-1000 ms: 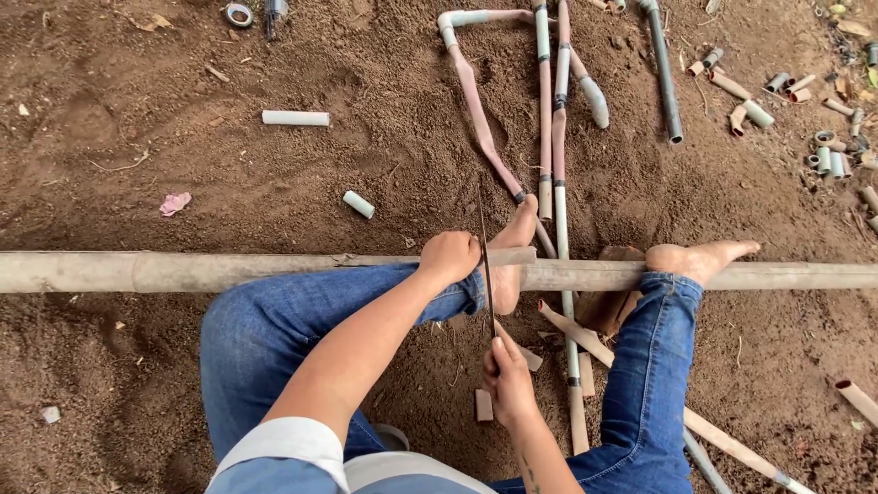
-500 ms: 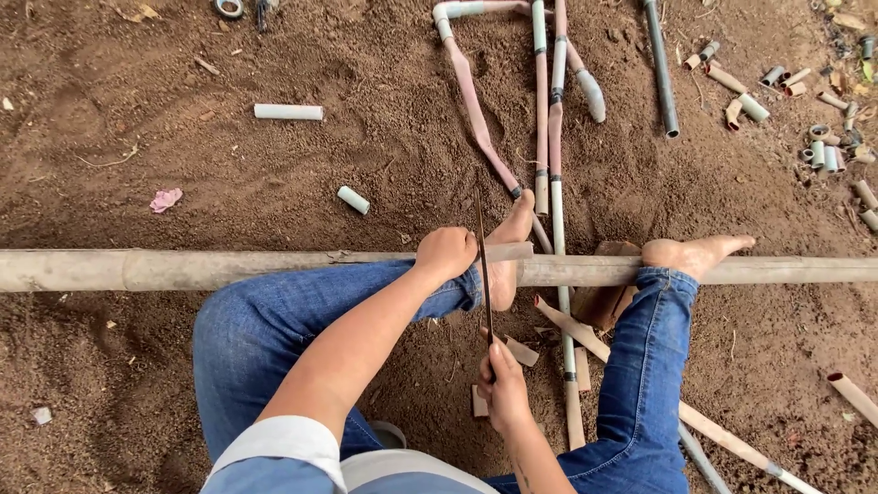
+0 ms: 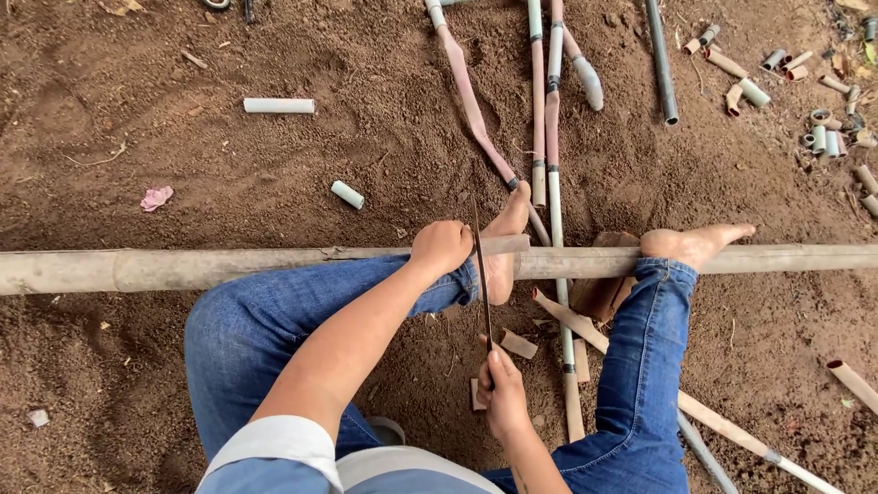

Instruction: The person sits on the ground and uses a hand saw to cut a long bamboo pole that is held in place between their bare feet. The person saws through the pole, creating a cut section, and continues the cutting process.

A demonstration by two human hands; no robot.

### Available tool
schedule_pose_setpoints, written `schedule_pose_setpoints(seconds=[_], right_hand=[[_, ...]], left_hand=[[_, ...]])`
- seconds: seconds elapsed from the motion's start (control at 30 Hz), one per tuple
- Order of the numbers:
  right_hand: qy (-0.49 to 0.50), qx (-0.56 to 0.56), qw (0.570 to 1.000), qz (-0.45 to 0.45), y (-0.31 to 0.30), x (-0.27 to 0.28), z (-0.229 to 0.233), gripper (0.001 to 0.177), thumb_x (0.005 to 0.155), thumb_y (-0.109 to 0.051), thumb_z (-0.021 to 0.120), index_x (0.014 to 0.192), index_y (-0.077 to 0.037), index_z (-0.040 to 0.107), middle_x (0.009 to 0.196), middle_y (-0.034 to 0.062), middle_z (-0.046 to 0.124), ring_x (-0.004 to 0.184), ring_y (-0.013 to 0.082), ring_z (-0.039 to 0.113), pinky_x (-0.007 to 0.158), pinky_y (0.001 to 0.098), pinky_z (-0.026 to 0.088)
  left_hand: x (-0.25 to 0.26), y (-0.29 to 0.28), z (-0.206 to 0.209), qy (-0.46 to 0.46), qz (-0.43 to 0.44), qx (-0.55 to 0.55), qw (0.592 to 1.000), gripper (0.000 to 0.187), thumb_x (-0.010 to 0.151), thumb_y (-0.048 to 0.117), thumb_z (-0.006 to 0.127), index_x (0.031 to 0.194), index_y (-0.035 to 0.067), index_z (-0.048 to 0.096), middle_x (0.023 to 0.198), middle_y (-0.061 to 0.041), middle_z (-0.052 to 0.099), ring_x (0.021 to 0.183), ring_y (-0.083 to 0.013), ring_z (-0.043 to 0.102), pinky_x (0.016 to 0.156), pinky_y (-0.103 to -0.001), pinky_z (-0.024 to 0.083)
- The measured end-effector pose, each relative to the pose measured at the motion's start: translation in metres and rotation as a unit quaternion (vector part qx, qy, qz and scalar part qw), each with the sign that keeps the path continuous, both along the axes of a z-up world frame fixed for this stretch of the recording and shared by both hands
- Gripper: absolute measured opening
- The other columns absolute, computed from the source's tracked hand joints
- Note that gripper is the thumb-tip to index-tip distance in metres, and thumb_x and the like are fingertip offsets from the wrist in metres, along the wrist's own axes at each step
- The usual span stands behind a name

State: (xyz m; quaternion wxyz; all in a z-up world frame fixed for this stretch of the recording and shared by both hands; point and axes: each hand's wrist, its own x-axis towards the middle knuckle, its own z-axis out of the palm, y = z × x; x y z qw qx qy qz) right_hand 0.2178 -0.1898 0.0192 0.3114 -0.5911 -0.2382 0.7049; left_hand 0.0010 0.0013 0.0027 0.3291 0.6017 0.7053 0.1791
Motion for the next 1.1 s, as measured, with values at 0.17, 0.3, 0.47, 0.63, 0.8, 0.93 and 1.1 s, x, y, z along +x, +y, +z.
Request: schedule_pose_setpoints(seconds=[0.17, 0.3, 0.47, 0.63, 0.8, 0.93, 1.1], right_hand=[[0.012, 0.014, 1.0, 0.015, 0.031, -0.024, 0.014, 0.045, 0.112, -0.029, 0.047, 0.15, -0.012, 0.063, 0.065, -0.0034, 0.042, 0.048, 0.006, 0.03, 0.044, 0.0226, 0.02], [-0.003, 0.018, 1.0, 0.025, 0.012, -0.017, 0.01, 0.047, 0.111, -0.03, 0.047, 0.152, -0.012, 0.062, 0.066, -0.0033, 0.043, 0.049, 0.0062, 0.031, 0.043, 0.0224, 0.022], [-0.034, -0.009, 0.999, 0.033, -0.021, 0.003, 0.002, 0.051, 0.112, -0.028, 0.043, 0.157, -0.01, 0.057, 0.063, -0.0014, 0.04, 0.048, 0.0082, 0.029, 0.044, 0.0255, 0.021], [0.012, -0.003, 1.0, 0.004, 0.006, -0.009, 0.008, 0.046, 0.111, -0.028, 0.047, 0.152, -0.011, 0.061, 0.066, -0.0005, 0.041, 0.048, 0.0081, 0.03, 0.044, 0.024, 0.02], [-0.001, -0.004, 1.0, 0.019, 0.026, -0.028, 0.025, 0.046, 0.112, -0.029, 0.046, 0.152, -0.013, 0.062, 0.067, -0.0027, 0.041, 0.05, 0.0067, 0.031, 0.046, 0.0223, 0.021], [0.013, -0.006, 1.0, 0.011, -0.003, -0.006, 0.003, 0.048, 0.11, -0.031, 0.05, 0.152, -0.012, 0.062, 0.064, -0.0027, 0.042, 0.047, 0.0061, 0.03, 0.043, 0.0234, 0.019], [0.003, -0.009, 1.0, 0.014, -0.023, 0.005, -0.004, 0.049, 0.11, -0.032, 0.048, 0.151, -0.01, 0.064, 0.062, -0.0023, 0.041, 0.047, 0.0072, 0.029, 0.044, 0.0243, 0.02]], left_hand=[[0.001, -0.003, 0.001, 0.011, 0.002, 0.002, 1.0, 0.045, 0.107, 0.023, 0.042, 0.081, 0.004, 0.074, 0.075, -0.01, 0.074, 0.059, -0.0258, 0.069, 0.055, -0.037, 0.06], [0.001, 0.0, 0.001, 0.004, -0.004, -0.016, 1.0, 0.045, 0.108, 0.023, 0.042, 0.082, 0.004, 0.074, 0.074, -0.008, 0.074, 0.058, -0.023, 0.069, 0.053, -0.035, 0.06], [-0.001, -0.002, 0.007, -0.005, -0.004, -0.017, 1.0, 0.045, 0.108, 0.023, 0.042, 0.08, 0.004, 0.073, 0.073, -0.01, 0.073, 0.058, -0.0258, 0.068, 0.057, -0.037, 0.061], [0.001, -0.002, 0.005, -0.005, 0.009, 0.009, 1.0, 0.043, 0.107, 0.023, 0.044, 0.085, 0.001, 0.074, 0.079, -0.015, 0.076, 0.064, -0.0315, 0.073, 0.06, -0.041, 0.063], [0.0, -0.004, 0.004, 0.005, 0.007, -0.006, 1.0, 0.042, 0.106, 0.024, 0.043, 0.084, 0.003, 0.073, 0.078, -0.012, 0.075, 0.064, -0.0295, 0.072, 0.06, -0.041, 0.062], [-0.001, -0.002, 0.002, 0.003, 0.001, -0.007, 1.0, 0.041, 0.106, 0.023, 0.043, 0.086, 0.003, 0.073, 0.078, -0.012, 0.075, 0.063, -0.0282, 0.072, 0.058, -0.039, 0.062], [-0.002, -0.004, 0.006, -0.007, 0.012, 0.004, 1.0, 0.04, 0.102, 0.023, 0.046, 0.085, 0.003, 0.076, 0.083, -0.014, 0.078, 0.069, -0.0334, 0.073, 0.066, -0.044, 0.062]])
